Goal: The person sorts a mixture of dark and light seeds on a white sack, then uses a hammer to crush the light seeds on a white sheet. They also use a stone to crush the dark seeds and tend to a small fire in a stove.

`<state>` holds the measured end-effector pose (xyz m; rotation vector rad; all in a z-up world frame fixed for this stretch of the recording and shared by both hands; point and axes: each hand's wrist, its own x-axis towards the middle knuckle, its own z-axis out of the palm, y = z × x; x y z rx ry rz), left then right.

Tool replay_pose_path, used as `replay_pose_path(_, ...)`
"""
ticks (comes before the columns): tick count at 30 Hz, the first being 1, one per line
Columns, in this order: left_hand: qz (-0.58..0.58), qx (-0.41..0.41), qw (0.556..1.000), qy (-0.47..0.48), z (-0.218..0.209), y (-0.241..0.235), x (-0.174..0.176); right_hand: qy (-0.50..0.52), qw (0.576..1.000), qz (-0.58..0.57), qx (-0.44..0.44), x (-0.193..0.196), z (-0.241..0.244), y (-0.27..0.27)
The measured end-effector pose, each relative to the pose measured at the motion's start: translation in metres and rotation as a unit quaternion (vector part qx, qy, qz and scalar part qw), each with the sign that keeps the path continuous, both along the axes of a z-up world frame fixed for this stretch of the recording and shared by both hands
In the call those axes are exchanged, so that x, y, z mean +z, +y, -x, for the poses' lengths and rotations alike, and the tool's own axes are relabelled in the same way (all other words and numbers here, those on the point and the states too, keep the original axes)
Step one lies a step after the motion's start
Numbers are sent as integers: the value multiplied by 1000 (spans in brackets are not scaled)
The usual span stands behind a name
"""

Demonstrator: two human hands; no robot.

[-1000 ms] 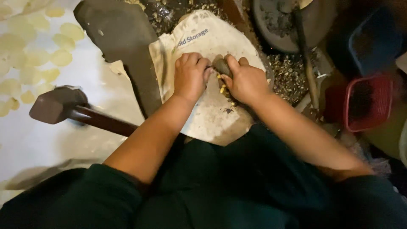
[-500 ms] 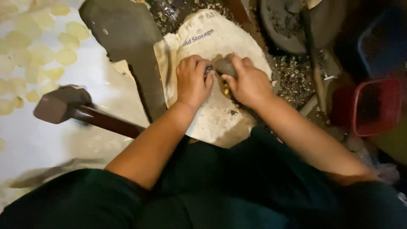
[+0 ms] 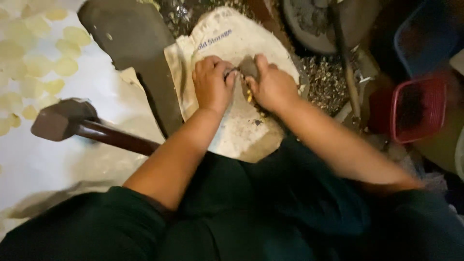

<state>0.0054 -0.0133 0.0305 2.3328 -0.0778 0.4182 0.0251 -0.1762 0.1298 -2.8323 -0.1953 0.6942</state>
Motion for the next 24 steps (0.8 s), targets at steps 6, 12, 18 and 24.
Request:
replay_pose_path(6,-35,21,996,83,4,3,-13,46,995,34,84,32,7,-5)
replay_pose_path(12,12,-3,1000,18,11,11,-20,-83,994,-33,61,29,18,21)
replay_pose_path(18,-3,-33,999,17,15,18,-11,-59,994,-86,40,-1,-7,2)
replay_pose_path(24,-22,-34,998,47,8,12,-10,-9,999,-30,15,-9,-13,4)
